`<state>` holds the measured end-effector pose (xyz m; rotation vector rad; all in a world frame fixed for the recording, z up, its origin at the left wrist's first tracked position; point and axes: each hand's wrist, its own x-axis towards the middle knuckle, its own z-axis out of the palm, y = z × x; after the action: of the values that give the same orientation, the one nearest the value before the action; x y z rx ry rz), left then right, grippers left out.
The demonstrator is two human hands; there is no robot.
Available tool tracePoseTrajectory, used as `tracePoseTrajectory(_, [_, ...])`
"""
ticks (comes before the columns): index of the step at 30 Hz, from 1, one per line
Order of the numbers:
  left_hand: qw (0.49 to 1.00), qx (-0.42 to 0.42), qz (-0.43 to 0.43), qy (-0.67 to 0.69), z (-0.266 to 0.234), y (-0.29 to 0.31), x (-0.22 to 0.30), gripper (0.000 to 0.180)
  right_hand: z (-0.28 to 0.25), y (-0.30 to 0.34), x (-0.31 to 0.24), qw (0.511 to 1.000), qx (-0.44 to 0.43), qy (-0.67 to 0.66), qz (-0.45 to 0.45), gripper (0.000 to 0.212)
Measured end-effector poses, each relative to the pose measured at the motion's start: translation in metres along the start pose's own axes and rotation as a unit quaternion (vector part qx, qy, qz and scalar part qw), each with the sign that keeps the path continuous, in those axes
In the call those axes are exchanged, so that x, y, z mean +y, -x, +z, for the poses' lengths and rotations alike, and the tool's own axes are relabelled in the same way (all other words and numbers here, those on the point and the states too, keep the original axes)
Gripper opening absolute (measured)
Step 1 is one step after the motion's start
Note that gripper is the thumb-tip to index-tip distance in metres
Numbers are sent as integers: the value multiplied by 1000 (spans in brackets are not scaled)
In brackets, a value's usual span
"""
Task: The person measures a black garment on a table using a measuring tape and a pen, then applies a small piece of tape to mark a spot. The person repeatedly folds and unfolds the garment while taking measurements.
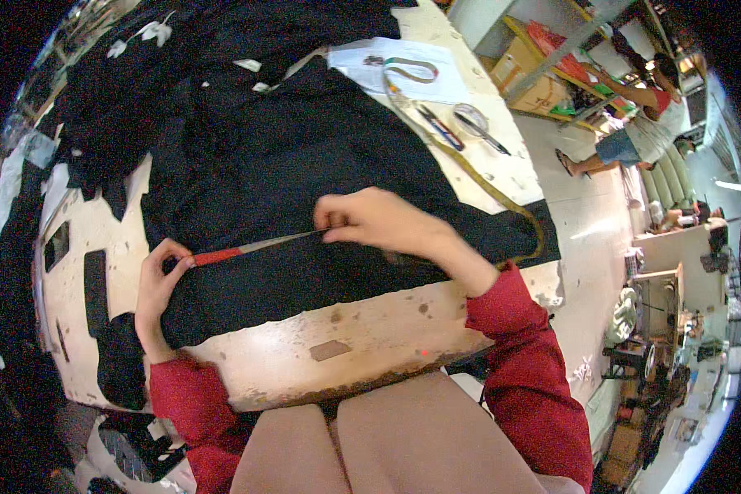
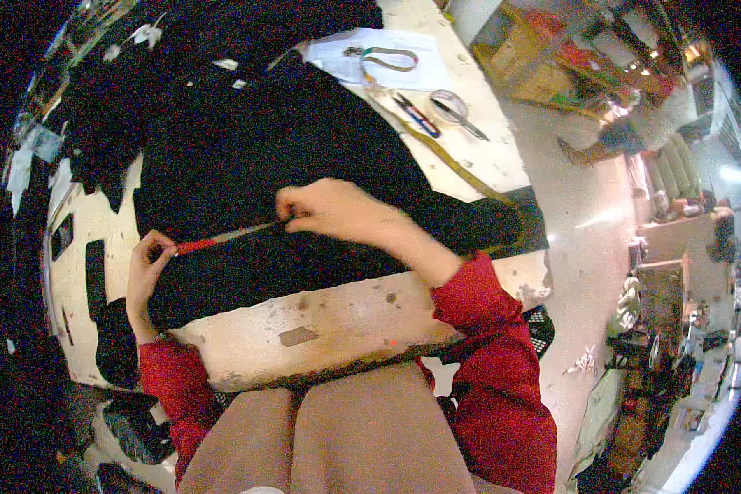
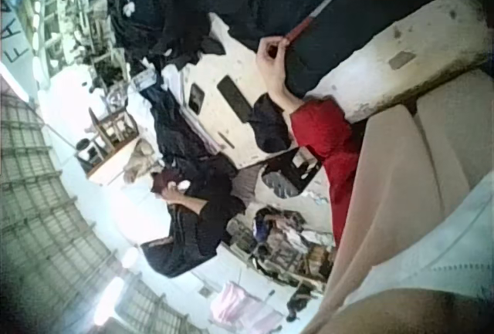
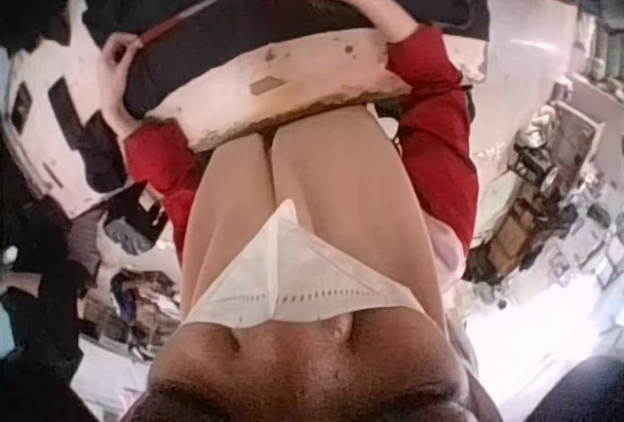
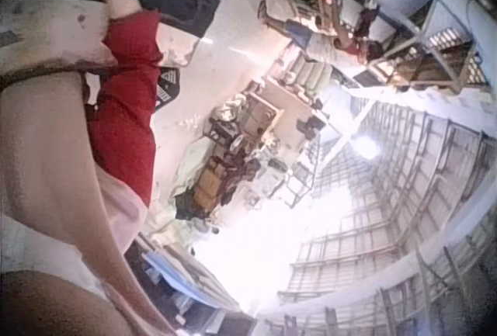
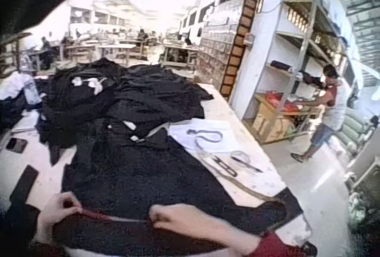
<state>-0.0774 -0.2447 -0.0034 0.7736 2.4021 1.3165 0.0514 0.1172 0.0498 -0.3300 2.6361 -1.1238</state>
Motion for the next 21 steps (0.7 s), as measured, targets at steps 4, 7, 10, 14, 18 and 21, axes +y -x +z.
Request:
tracePoseTrajectory(4, [1000,-1,-11,-8,-1,-2,4,7,-50,80,66,982,69,-120,128,13])
tracePoseTrajectory(7, [1000,-1,-21,0,0,-2,-2,8,-53,109,94,944,168,-208,195,16])
tracePoseTrajectory(10, [1000,2,-24,-17,0,-2,-3,8,-39,108,109,954,231,-174,86,15])
tracePoseTrajectory(14, [999,6,-39,3,0,-4,-5,8,-37,105,104,950,215,-167,154,19])
tracePoseTrajectory(18, [999,-1,-42,-4,-2,-5,-4,7,-32,104,115,955,211,-147,149,20])
tracePoseTrajectory(21, [999,5,-41,-1,-3,-5,-10,5,-31,105,117,961,223,-94,135,23])
